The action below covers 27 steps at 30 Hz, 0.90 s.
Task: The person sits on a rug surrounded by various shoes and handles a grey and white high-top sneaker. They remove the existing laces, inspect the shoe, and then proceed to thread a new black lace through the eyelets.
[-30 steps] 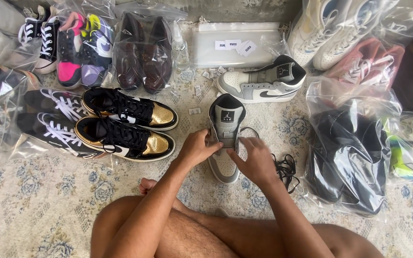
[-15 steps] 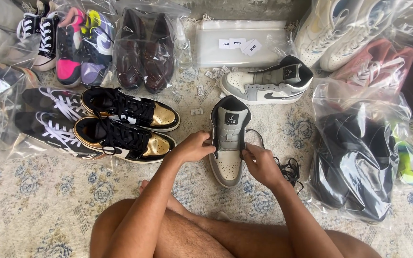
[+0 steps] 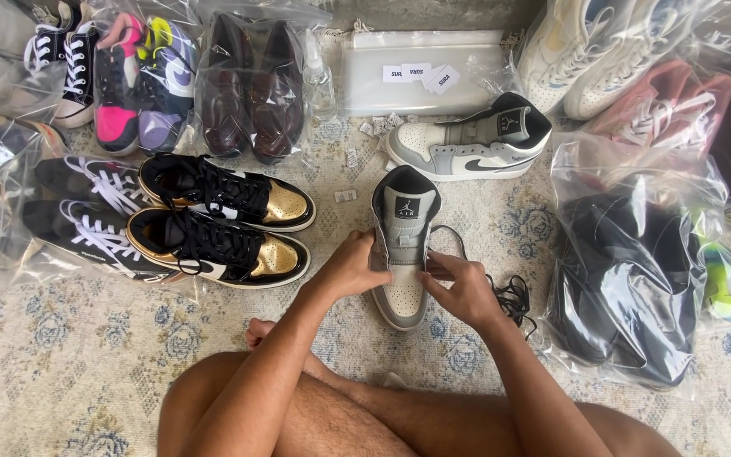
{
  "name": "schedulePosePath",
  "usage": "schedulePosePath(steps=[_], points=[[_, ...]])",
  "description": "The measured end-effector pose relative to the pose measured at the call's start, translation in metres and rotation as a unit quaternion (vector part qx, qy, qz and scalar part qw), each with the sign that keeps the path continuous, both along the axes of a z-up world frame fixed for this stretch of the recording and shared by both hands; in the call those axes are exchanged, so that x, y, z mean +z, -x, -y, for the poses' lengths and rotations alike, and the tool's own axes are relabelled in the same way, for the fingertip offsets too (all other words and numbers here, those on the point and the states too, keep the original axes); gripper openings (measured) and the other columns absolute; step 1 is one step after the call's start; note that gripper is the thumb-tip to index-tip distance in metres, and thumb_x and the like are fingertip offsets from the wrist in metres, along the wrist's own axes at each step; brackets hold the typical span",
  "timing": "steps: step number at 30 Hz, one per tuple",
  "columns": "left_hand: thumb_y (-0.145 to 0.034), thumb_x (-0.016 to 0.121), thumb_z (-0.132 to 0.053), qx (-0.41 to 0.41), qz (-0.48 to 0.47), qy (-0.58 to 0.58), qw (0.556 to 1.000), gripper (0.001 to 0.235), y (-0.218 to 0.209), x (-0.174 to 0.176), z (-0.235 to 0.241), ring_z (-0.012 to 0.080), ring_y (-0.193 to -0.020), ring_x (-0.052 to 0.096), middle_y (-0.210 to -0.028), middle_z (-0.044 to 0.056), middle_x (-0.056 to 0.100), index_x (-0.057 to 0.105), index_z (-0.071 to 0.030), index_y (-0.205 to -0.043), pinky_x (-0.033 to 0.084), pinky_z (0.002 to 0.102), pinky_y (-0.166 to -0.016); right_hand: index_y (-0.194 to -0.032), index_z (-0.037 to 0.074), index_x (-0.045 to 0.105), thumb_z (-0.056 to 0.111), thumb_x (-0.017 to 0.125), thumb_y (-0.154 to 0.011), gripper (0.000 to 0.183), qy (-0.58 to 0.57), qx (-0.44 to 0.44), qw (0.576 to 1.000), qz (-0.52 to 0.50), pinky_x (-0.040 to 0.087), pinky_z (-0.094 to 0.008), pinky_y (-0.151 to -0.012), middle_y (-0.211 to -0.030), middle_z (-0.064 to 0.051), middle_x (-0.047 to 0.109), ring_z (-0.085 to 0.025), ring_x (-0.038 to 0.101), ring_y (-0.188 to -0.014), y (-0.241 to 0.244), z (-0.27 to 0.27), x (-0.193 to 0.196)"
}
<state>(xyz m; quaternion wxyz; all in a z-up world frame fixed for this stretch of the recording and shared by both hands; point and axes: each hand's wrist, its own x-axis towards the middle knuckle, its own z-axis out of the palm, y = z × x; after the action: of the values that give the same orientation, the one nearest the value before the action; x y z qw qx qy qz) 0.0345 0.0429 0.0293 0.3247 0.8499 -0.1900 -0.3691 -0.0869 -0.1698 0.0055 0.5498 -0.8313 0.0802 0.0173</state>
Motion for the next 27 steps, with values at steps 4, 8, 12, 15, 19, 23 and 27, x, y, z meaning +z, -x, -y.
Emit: schedulePosePath(steps=[4, 8, 12, 15, 19, 23, 27], points=[[-0.075, 0.084, -0.04, -0.029, -0.025, 0.016, 0.999, 0.098, -0.004, -0.003, -0.01, 0.0481, -0.131, 0.051, -0.138, 0.03, 0.047, 0.04, 0.011, -0.147, 0.052, 0.053, -0.103, -0.124, -0.016, 0.063, 0.006, 0.075, -0.087, 0.045, -0.021, 0.01, 1.0, 0.0, 0.063, -0.049, -0.088, -0.109, -0.033, 0.072, -0.044, 0.071, -0.105, 0.001, 0.004, 0.001], [-0.078, 0.081, -0.03, -0.037, -0.031, 0.004, 0.999, 0.089, -0.007, 0.022, -0.009, 0.0475, -0.133, 0.05, -0.139, 0.029, 0.048, 0.041, 0.01, -0.147, 0.049, 0.053, -0.106, -0.124, -0.016, 0.062, 0.007, 0.075, -0.088, 0.046, -0.017, 0.011, 1.0, -0.002, 0.063, -0.05, -0.088, -0.109, -0.034, 0.072, -0.045, 0.071, -0.105, 0.001, 0.007, 0.001], [-0.075, 0.083, -0.035, -0.037, -0.048, 0.002, 0.998, 0.093, -0.007, 0.036, -0.012, 0.0464, -0.137, 0.047, -0.143, 0.029, 0.049, 0.043, 0.008, -0.147, 0.045, 0.054, -0.112, -0.126, -0.015, 0.062, 0.007, 0.079, -0.084, 0.05, -0.025, 0.021, 0.999, -0.009, 0.061, -0.051, -0.091, -0.112, -0.033, 0.072, -0.046, 0.069, -0.108, 0.0, 0.011, -0.005], [-0.076, 0.085, -0.034, -0.028, -0.05, 0.014, 0.998, 0.092, -0.01, 0.024, -0.016, 0.0463, -0.136, 0.048, -0.142, 0.03, 0.051, 0.044, 0.008, -0.147, 0.045, 0.053, -0.111, -0.127, -0.011, 0.064, 0.006, 0.081, -0.082, 0.051, -0.047, 0.011, 0.999, -0.022, 0.062, -0.048, -0.092, -0.112, -0.031, 0.073, -0.044, 0.069, -0.11, 0.002, 0.013, -0.008], [-0.076, 0.086, -0.037, 0.014, -0.011, 0.037, 0.999, 0.086, -0.011, -0.023, -0.013, 0.0434, -0.129, 0.056, -0.134, 0.027, 0.059, 0.052, 0.004, -0.142, 0.051, 0.051, -0.104, -0.125, -0.011, 0.065, 0.012, 0.087, -0.08, 0.055, -0.075, -0.04, 0.995, -0.051, 0.061, -0.045, -0.093, -0.111, -0.032, 0.073, -0.043, 0.071, -0.108, 0.002, 0.008, -0.019], [-0.078, 0.085, -0.04, 0.011, 0.027, 0.022, 0.999, 0.082, -0.002, -0.012, -0.002, 0.0406, -0.123, 0.061, -0.127, 0.027, 0.061, 0.053, 0.004, -0.14, 0.055, 0.048, -0.097, -0.122, -0.011, 0.066, 0.017, 0.089, -0.079, 0.056, -0.055, -0.067, 0.995, -0.054, 0.062, -0.043, -0.092, -0.109, -0.031, 0.073, -0.041, 0.072, -0.106, 0.0, 0.0, -0.014], [-0.079, 0.082, -0.043, 0.008, 0.059, 0.021, 0.998, 0.084, 0.0, -0.027, -0.002, 0.0424, -0.112, 0.064, -0.121, 0.025, 0.057, 0.049, 0.004, -0.139, 0.057, 0.049, -0.085, -0.118, -0.004, 0.072, 0.027, 0.089, -0.08, 0.052, 0.016, -0.053, 0.996, -0.069, 0.064, -0.04, -0.081, -0.1, -0.025, 0.077, -0.035, 0.076, -0.094, -0.002, 0.006, -0.004]])
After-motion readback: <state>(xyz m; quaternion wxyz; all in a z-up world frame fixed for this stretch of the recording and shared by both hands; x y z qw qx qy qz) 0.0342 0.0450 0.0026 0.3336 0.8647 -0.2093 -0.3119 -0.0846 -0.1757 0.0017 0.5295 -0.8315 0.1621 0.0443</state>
